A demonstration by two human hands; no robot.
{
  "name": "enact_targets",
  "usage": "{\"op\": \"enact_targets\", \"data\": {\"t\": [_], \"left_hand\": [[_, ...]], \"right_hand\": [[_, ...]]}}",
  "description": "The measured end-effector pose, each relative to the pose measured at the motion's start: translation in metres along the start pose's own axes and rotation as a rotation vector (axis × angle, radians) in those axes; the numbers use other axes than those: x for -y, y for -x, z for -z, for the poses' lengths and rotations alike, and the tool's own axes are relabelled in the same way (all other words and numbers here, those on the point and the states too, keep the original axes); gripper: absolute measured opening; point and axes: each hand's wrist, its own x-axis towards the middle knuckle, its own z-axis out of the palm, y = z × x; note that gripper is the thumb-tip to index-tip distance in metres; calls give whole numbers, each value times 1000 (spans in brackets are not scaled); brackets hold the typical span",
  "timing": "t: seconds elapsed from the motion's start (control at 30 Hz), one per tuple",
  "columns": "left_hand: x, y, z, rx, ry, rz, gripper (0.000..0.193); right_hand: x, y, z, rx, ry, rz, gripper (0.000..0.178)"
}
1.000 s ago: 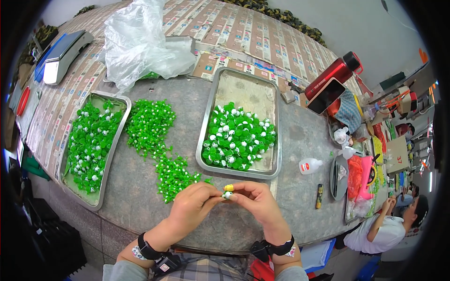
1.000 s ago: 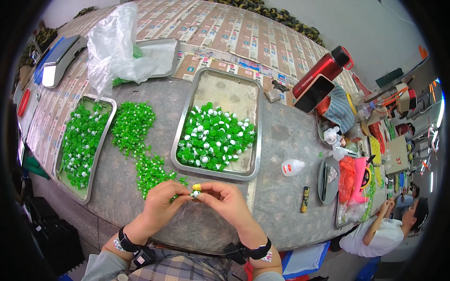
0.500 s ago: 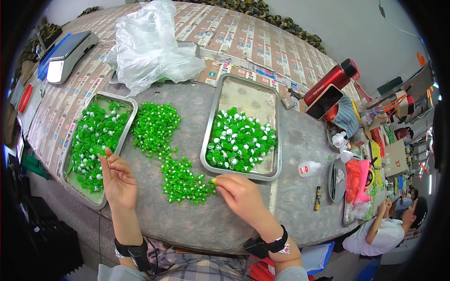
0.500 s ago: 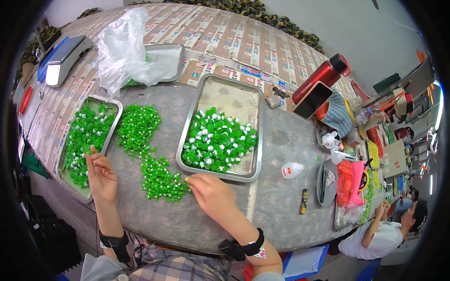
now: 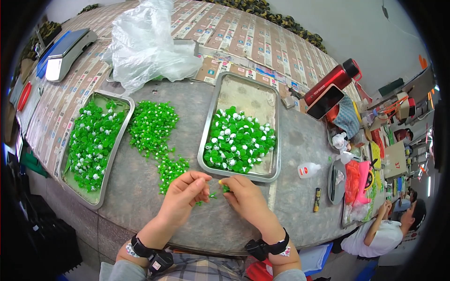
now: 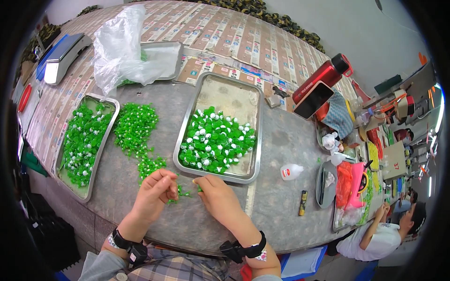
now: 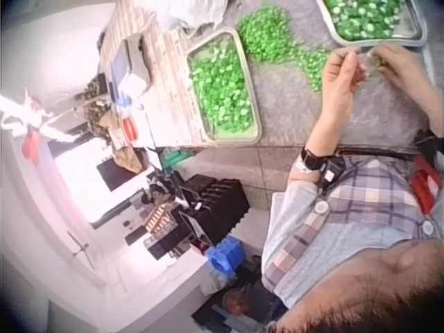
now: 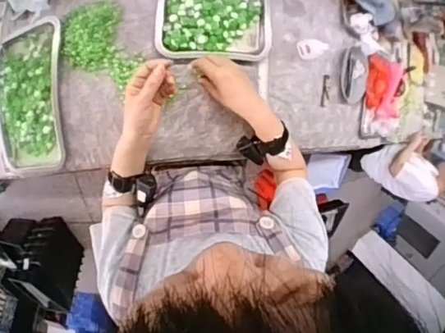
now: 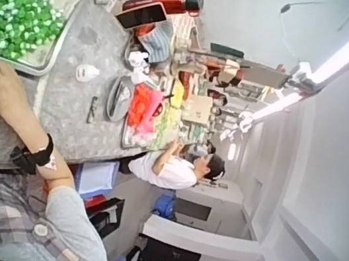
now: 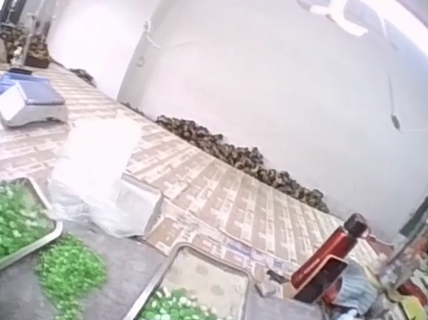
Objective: Assembling small green and white plastic components using adhesive at a manufacturing workstation.
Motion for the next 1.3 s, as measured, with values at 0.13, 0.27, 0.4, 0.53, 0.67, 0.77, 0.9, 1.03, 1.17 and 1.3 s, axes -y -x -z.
{"op": "enact_targets", "data": {"t": [0.13,0.27,0.4,0.53,0.67,0.77,0.9,1.03,1.17,1.3], "left_hand": [[9,-3,3,-27,-124,-5,14],[11,-3,1,-50,-107,-46,14],[13,-3,1,-22,-199,-108,14],[13,-1,4,19,-260,-113,14],[12,0,4,-19,-213,-122,15],[12,0,4,-20,-197,-128,15],[10,1,4,19,-229,-113,12],[13,0,-2,20,-580,-285,14],[15,2,-12,214,-1052,-487,34],[15,3,-11,296,-1100,-552,24]], "right_hand": [[-4,0,6,76,-22,-30,28],[-8,2,0,3,16,-4,26],[-5,5,3,42,-12,-25,27],[-10,8,8,26,-31,-27,25],[-10,9,8,29,66,-43,16],[-8,8,4,13,147,-50,12],[-8,9,1,-13,210,-37,11],[1,9,14,-45,152,-56,11],[3,13,25,50,-175,-122,11],[2,16,27,190,-442,-195,15]]}}
